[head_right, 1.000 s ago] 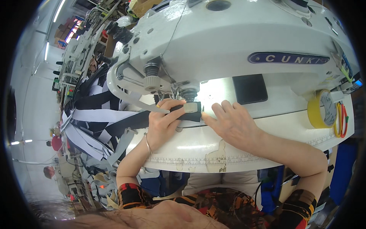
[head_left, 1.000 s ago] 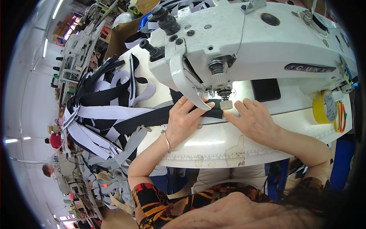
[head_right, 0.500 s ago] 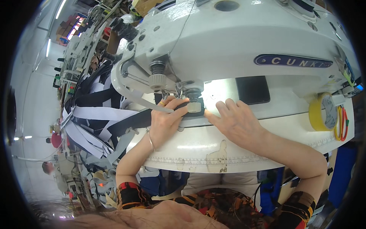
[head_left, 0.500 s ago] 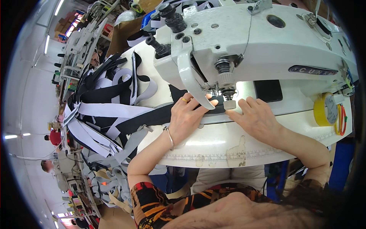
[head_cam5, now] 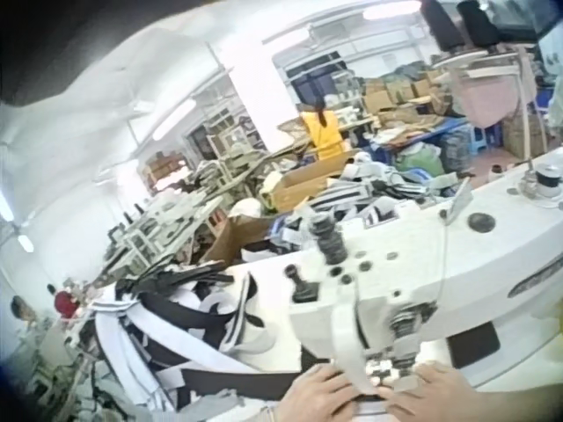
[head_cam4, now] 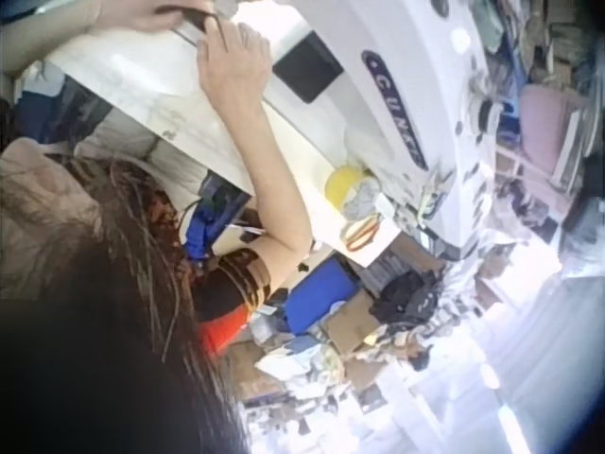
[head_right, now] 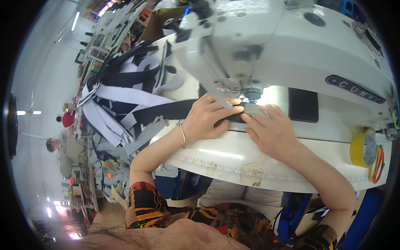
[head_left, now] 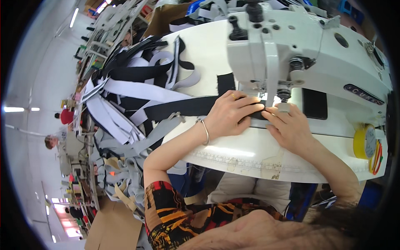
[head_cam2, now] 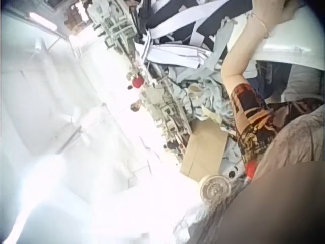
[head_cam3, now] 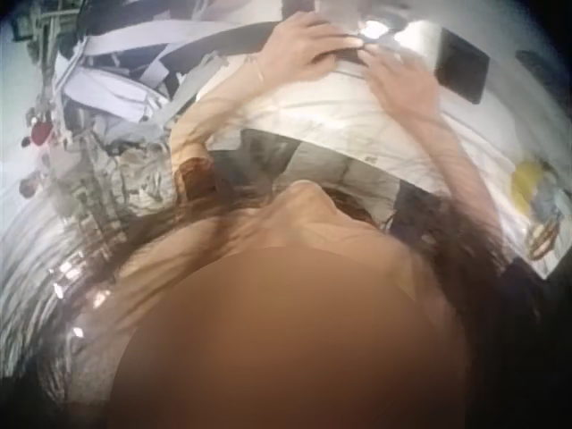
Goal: Sewing together strips of fabric or leather-like material using an industrial sewing machine.
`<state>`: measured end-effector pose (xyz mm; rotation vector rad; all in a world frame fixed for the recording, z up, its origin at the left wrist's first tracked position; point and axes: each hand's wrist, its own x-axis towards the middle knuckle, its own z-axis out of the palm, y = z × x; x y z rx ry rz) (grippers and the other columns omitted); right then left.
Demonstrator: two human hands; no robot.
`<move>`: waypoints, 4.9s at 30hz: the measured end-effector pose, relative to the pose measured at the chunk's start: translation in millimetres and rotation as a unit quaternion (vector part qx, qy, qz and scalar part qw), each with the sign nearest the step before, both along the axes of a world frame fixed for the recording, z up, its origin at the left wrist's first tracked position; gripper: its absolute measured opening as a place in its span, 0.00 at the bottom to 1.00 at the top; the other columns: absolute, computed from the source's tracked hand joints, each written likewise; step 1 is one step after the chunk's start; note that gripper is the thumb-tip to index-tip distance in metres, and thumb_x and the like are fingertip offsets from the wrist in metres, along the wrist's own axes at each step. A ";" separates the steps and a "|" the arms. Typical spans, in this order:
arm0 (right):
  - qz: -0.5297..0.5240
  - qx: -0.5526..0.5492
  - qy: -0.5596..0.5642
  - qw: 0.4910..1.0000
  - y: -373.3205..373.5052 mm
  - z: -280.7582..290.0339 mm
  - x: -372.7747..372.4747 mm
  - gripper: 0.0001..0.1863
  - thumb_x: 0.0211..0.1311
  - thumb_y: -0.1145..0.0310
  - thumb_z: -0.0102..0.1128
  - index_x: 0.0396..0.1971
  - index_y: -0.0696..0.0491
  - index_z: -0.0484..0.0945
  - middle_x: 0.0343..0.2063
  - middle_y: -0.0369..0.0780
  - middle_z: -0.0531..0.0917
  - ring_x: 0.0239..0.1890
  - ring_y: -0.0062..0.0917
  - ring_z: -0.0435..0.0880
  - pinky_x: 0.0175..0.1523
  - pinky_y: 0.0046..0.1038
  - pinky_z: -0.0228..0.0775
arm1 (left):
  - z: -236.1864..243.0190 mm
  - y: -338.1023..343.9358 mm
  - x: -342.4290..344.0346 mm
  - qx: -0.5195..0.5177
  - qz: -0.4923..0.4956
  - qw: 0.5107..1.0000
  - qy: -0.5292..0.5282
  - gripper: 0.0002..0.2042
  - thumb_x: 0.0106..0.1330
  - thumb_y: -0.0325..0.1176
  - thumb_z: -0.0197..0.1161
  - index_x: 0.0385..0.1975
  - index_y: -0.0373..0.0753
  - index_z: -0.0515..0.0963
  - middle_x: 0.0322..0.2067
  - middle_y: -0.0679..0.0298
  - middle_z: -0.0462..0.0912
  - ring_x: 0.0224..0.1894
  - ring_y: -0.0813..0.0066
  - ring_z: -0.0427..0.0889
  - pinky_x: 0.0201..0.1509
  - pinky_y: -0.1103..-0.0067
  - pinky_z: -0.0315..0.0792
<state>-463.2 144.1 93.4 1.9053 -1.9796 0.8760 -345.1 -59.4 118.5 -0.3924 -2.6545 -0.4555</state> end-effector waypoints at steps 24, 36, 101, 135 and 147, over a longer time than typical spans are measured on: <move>0.016 -0.027 0.002 1.000 -3.3 -4.5 7.2 0.15 0.52 0.73 0.65 0.43 0.56 0.81 0.45 0.38 0.80 0.49 0.34 0.76 0.55 0.36 0.70 | 139.9 -209.5 15.0 0.446 0.236 0.710 0.492 0.06 0.59 0.25 0.68 0.31 0.39 0.77 0.27 0.70 0.78 0.28 0.82 0.74 0.33 0.85 0.70; -0.008 -0.020 0.031 0.999 0.5 -11.3 -1.9 0.15 0.51 0.70 0.66 0.40 0.55 0.81 0.43 0.37 0.79 0.49 0.31 0.75 0.53 0.34 0.69 | 15.9 -7.2 17.0 -0.103 0.054 0.981 0.156 0.16 0.44 0.19 0.68 0.34 0.44 0.85 0.31 0.67 0.80 0.26 0.73 0.76 0.26 0.79 0.72; -0.001 0.001 0.032 0.999 0.0 -9.8 -3.5 0.08 0.50 0.72 0.67 0.32 0.54 0.81 0.51 0.34 0.79 0.42 0.32 0.73 0.56 0.39 0.69 | 107.0 48.2 119.4 0.264 -0.221 0.704 0.621 0.11 0.59 0.34 0.64 0.37 0.36 0.78 0.35 0.66 0.77 0.41 0.70 0.74 0.47 0.74 0.67; -0.008 0.005 0.019 1.000 -0.9 -8.9 -3.7 0.11 0.51 0.71 0.68 0.36 0.55 0.81 0.49 0.34 0.81 0.43 0.37 0.75 0.55 0.41 0.70 | 124.8 36.7 96.2 0.073 -0.157 0.777 0.605 0.14 0.63 0.35 0.61 0.46 0.37 0.78 0.47 0.63 0.80 0.48 0.70 0.75 0.54 0.71 0.69; 0.007 -0.011 0.005 1.000 -0.3 -9.9 -2.6 0.11 0.50 0.73 0.69 0.35 0.55 0.82 0.48 0.35 0.81 0.44 0.37 0.75 0.55 0.41 0.70 | 69.9 0.0 64.9 0.067 0.037 0.996 0.053 0.14 0.52 0.25 0.63 0.40 0.40 0.81 0.40 0.58 0.82 0.43 0.58 0.81 0.51 0.65 0.74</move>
